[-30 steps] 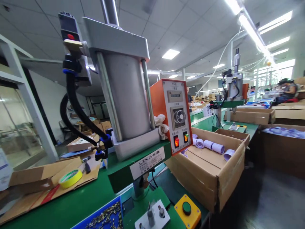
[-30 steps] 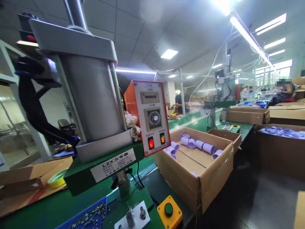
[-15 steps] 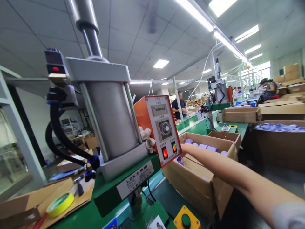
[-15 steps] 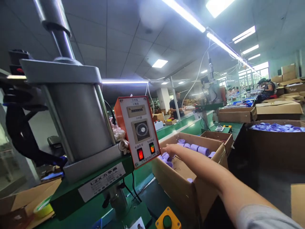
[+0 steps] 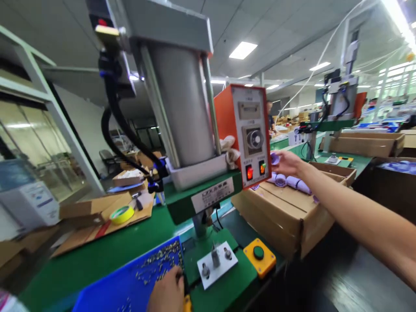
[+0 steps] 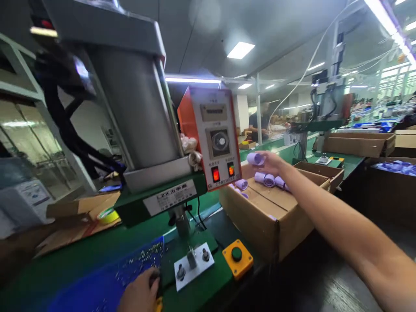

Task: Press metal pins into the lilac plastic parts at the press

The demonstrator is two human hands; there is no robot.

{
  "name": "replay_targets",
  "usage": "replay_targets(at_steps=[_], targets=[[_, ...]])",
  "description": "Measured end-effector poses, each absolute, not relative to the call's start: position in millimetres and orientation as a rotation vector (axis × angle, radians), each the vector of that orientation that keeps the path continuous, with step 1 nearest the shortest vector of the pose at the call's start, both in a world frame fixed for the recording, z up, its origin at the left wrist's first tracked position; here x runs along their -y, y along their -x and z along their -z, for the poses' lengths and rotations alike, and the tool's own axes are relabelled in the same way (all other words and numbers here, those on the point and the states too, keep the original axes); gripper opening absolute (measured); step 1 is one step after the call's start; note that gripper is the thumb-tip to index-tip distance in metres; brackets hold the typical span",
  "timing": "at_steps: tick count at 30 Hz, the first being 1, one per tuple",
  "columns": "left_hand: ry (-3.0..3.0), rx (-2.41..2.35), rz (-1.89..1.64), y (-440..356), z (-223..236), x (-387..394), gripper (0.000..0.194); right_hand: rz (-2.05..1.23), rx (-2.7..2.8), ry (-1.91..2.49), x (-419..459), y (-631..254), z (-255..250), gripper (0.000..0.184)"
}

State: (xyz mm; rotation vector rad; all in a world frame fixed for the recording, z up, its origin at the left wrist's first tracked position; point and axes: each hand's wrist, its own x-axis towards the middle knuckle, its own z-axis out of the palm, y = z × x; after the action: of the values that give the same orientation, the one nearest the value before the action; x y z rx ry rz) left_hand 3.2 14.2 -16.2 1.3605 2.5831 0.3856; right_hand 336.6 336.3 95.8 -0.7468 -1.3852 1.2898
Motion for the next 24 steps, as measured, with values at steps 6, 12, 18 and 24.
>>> replay_targets(at_steps=[6,12,18,24], targets=[[-1.394,-2.616,-0.46,-9,29,-13,0.025,-1.486,1.346,0.689,-278,-367,-76,0.024],[-1.399,-2.618,-0.481,-7,34,-12,0.022,-1.267,1.818,0.597,-165,-302,-40,0.051],[-1.433,-2.622,-0.495,-10,31,-9,0.024,-1.441,1.758,0.408,-142,-210,-5,0.049],[-1.4,-2.615,-0.556,-9,33,-7,0.021,-1.299,1.908,0.427,-139,-191,-4,0.04]])
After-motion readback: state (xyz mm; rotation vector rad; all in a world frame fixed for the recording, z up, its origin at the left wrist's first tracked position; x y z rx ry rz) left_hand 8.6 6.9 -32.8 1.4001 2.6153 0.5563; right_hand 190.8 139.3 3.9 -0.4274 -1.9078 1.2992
